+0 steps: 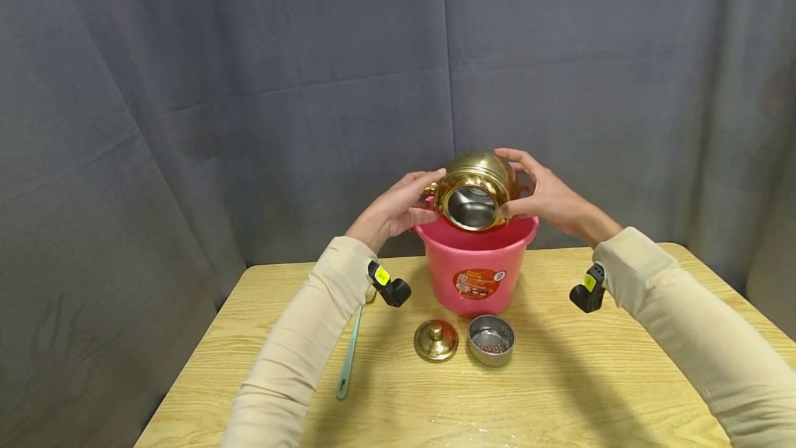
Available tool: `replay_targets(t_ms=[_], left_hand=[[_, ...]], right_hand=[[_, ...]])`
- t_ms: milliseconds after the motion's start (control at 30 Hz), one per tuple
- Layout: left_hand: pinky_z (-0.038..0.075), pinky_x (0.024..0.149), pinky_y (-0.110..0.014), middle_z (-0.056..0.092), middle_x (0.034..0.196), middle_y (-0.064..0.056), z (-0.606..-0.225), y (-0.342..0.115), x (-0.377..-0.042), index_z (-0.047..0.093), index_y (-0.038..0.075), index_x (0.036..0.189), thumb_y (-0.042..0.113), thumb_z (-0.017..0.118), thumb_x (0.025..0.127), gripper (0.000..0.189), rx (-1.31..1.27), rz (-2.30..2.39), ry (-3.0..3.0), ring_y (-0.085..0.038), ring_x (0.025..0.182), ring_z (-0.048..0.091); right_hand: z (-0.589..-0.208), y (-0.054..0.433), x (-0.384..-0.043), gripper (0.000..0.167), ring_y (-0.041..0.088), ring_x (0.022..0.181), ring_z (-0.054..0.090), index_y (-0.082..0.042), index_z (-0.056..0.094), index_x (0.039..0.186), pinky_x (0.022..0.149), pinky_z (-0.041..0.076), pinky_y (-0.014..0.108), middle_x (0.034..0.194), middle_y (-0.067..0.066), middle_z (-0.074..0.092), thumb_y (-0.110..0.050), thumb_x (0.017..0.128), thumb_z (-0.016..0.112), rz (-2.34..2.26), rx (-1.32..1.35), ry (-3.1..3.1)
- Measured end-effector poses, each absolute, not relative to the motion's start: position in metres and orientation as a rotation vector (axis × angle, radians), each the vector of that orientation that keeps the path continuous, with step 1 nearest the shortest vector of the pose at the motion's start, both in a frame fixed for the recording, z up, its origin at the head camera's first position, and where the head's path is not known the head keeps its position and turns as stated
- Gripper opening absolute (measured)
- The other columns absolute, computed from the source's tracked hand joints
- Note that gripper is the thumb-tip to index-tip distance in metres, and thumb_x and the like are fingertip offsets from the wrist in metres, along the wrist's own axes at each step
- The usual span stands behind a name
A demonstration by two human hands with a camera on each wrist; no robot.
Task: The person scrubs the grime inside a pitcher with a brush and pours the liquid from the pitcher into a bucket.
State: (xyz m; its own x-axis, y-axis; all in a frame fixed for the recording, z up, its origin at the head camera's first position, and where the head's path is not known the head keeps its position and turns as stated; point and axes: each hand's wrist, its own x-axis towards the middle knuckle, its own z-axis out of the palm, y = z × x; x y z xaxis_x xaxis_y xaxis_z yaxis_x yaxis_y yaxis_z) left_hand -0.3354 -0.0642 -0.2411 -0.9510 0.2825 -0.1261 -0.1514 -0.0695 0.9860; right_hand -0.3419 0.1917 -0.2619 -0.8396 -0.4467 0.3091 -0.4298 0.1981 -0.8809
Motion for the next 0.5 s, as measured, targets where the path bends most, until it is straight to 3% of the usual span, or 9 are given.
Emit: replay_targets(t_ms=[267, 500], left_hand=[[0.043, 0.098, -0.047, 0.040, 0.134, -0.016, -0.2409, -0.0636, -0.3344, 0.027, 0.010, 0.145, 0.036, 0.063, 0.094, 0.068, 0.106, 2.052, 1.998, -0.038, 0.115, 0.052], [0.045, 0.094, -0.049, 0.039, 0.138, -0.017, -0.2421, -0.0637, -0.3338, 0.027, 0.011, 0.146, 0.037, 0.062, 0.094, 0.068, 0.126, 2.013, 2.038, -0.041, 0.112, 0.056]], right_hand=[[-0.2614, 0.1945, -0.3402, 0.092, 0.032, 0.118, 0.041, -0.020, 0.029, 0.150, 0.086, 0.045, 0.048, 0.141, 0.009, 0.034, 0.001, 0.074, 0.077, -1.749, -0.935, 2.473], [-0.2616, 0.1958, -0.3405, 0.093, 0.034, 0.123, 0.038, -0.021, 0.030, 0.150, 0.091, 0.039, 0.054, 0.145, 0.008, 0.031, 0.001, 0.073, 0.078, -1.744, -0.957, 2.492]])
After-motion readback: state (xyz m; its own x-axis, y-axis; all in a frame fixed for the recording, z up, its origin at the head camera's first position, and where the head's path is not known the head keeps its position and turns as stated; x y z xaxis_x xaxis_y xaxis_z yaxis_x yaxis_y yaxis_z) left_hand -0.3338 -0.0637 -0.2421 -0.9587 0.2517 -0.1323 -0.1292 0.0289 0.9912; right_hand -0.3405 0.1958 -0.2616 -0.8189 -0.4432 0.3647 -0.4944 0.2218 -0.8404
